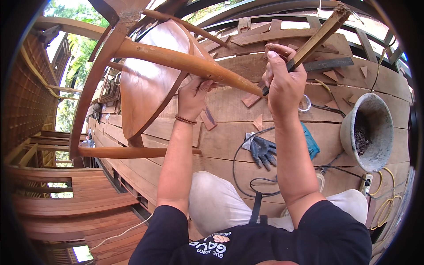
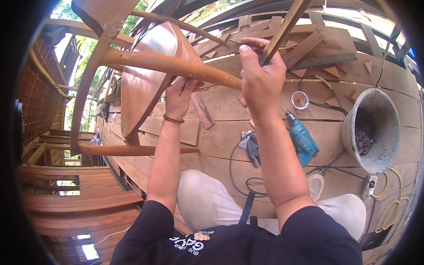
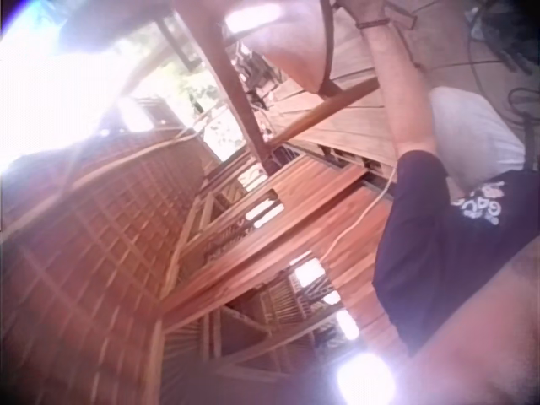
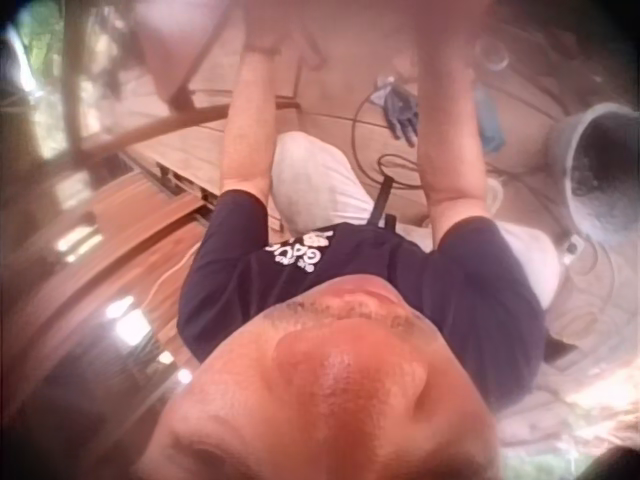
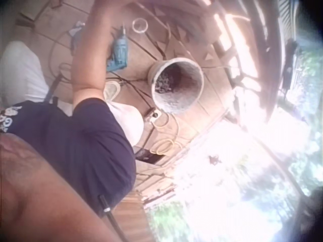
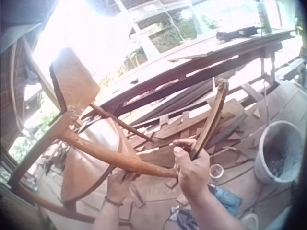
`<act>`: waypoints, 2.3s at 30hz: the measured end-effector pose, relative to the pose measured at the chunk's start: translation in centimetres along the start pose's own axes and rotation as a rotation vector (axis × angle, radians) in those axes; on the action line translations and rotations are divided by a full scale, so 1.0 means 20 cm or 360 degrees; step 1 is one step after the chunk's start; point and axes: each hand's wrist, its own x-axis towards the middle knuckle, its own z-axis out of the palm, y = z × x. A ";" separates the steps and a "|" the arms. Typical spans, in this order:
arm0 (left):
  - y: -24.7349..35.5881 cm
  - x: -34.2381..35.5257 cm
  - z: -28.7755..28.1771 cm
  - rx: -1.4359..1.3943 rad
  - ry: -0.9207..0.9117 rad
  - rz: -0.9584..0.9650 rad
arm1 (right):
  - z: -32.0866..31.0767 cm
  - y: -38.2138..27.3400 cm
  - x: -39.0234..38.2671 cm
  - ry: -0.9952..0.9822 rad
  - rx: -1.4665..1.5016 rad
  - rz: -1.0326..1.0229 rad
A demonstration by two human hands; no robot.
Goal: The person repairs a wooden chair by applying a filler paste to a damaged leg joint using a small stick. They smooth the filler with their fingers and continue applying it to other joints on the chair.
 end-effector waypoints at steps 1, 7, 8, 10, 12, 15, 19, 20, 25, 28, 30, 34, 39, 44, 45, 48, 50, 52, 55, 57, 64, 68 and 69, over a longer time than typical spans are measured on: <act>0.01 0.01 0.00 -0.0079 0.0020 -0.0003 | 0.00 0.00 0.00 0.0003 0.0010 0.0004; 0.03 0.01 0.05 0.0047 0.0227 -0.0163 | -0.01 0.02 0.00 -0.0015 -0.0108 -0.0054; 0.03 0.01 0.05 0.0047 0.0199 -0.0123 | -0.01 0.03 0.00 -0.0015 -0.0127 -0.0049; 0.02 0.03 0.04 0.0053 0.0146 -0.0035 | -0.01 0.04 -0.01 -0.0017 -0.0157 -0.0041; 0.00 0.05 0.01 -0.0033 -0.0001 0.0013 | -0.01 0.05 -0.02 -0.0027 -0.0142 -0.0037; -0.05 0.08 0.00 0.0319 -0.0254 -0.0012 | 0.00 0.05 -0.02 -0.0052 -0.0152 -0.0059; -0.15 -0.03 0.02 0.0654 -0.0408 -0.0401 | 0.03 0.03 -0.05 -0.0066 -0.0076 -0.0013; -0.18 -0.05 0.02 0.0579 -0.0375 -0.0435 | 0.03 0.04 -0.04 -0.0071 -0.0120 -0.0026; -0.17 -0.13 0.00 0.0354 -0.0262 -0.0559 | -0.02 0.10 0.00 -0.0098 -0.0232 0.0182; -0.05 -0.14 0.03 0.0577 -0.0261 -0.0360 | -0.05 0.13 0.03 -0.0171 -0.0492 0.0156; 0.01 -0.13 0.04 0.0637 -0.0207 -0.0246 | -0.07 0.16 0.05 -0.0226 -0.0617 0.0115; 0.07 -0.13 0.08 0.0482 0.0007 -0.0370 | -0.04 0.20 0.04 -0.0248 -0.0683 0.0088; 0.09 -0.10 0.18 0.0496 0.0224 -0.0206 | -0.09 0.23 0.00 -0.0245 -0.0682 0.0251; 0.07 -0.02 0.23 0.0427 0.0417 -0.0180 | -0.07 0.21 -0.02 -0.0261 -0.0669 0.0230; 0.07 -0.02 0.23 0.0461 0.0430 -0.0194 | -0.07 0.22 -0.02 -0.0263 -0.0696 0.0210; 0.10 0.02 0.25 0.0580 0.0455 -0.0290 | -0.07 0.23 -0.03 -0.0267 -0.0742 0.0194; 0.13 0.05 0.25 0.0624 0.0437 -0.0365 | -0.06 0.24 -0.04 -0.0283 -0.0758 0.0201; 0.15 0.08 0.25 0.0628 0.0371 -0.0426 | -0.07 0.25 -0.04 -0.0294 -0.0765 0.0213; 0.07 0.06 0.22 0.0575 0.0230 -0.0261 | -0.06 0.22 -0.03 -0.0264 -0.0729 0.0164; 0.01 0.03 0.15 0.0657 0.0006 -0.0484 | -0.08 0.21 -0.02 -0.0236 -0.0747 0.0211; -0.06 -0.05 0.05 0.0231 0.0066 -0.0304 | -0.09 0.25 -0.03 -0.0269 -0.0715 0.0256; -0.03 -0.03 0.08 0.0409 -0.0041 -0.0308 | -0.09 0.28 -0.01 -0.0268 -0.0775 0.0236; -0.02 -0.03 0.09 0.0516 -0.0113 -0.0377 | -0.12 0.27 0.00 -0.0279 -0.0784 0.0235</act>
